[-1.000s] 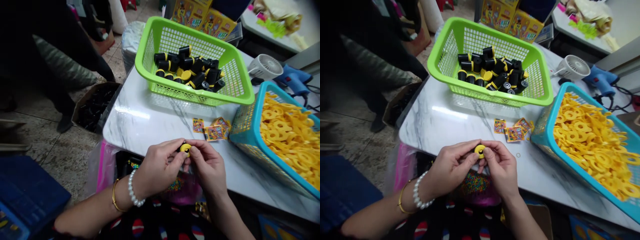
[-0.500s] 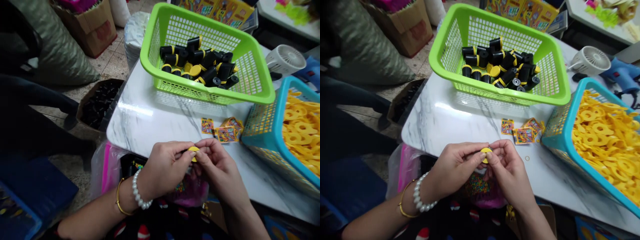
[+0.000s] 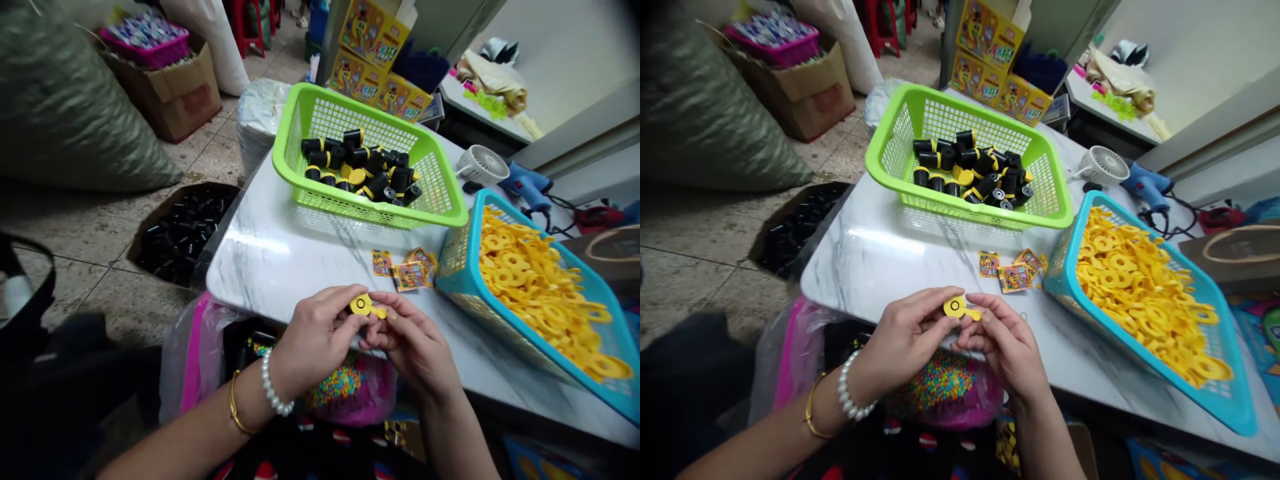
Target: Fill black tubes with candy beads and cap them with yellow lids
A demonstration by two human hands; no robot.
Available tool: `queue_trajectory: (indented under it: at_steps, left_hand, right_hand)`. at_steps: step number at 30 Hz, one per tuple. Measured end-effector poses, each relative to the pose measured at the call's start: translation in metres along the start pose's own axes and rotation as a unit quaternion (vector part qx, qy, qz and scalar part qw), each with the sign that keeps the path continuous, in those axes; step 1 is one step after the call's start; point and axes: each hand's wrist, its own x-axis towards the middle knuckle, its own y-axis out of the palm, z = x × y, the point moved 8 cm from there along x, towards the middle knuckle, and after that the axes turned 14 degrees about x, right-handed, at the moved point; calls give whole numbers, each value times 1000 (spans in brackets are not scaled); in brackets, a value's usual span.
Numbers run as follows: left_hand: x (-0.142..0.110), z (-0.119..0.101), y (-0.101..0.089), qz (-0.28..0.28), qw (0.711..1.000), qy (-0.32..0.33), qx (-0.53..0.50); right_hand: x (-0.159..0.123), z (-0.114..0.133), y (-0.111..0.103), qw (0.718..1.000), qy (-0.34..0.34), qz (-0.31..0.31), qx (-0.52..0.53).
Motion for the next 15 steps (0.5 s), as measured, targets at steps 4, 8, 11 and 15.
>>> queue_trajectory:
  at_steps: [4,8,11,15]
  left_hand:
    - [-1,-3,-1,-13,1000,16,22]
    - [0,-4,1,-10,999,38,33]
    - [1,-3,5,-3,999,43,32]
    - [1,0,7,-4,998,14,55]
  right_hand:
    - [0,9,-5,999,12,31,-39]
    - [19,14,13,986,66,93,-123]
    - [33,13,24,961,110,103,-232]
    - [34,14,27,950,61,79,-296]
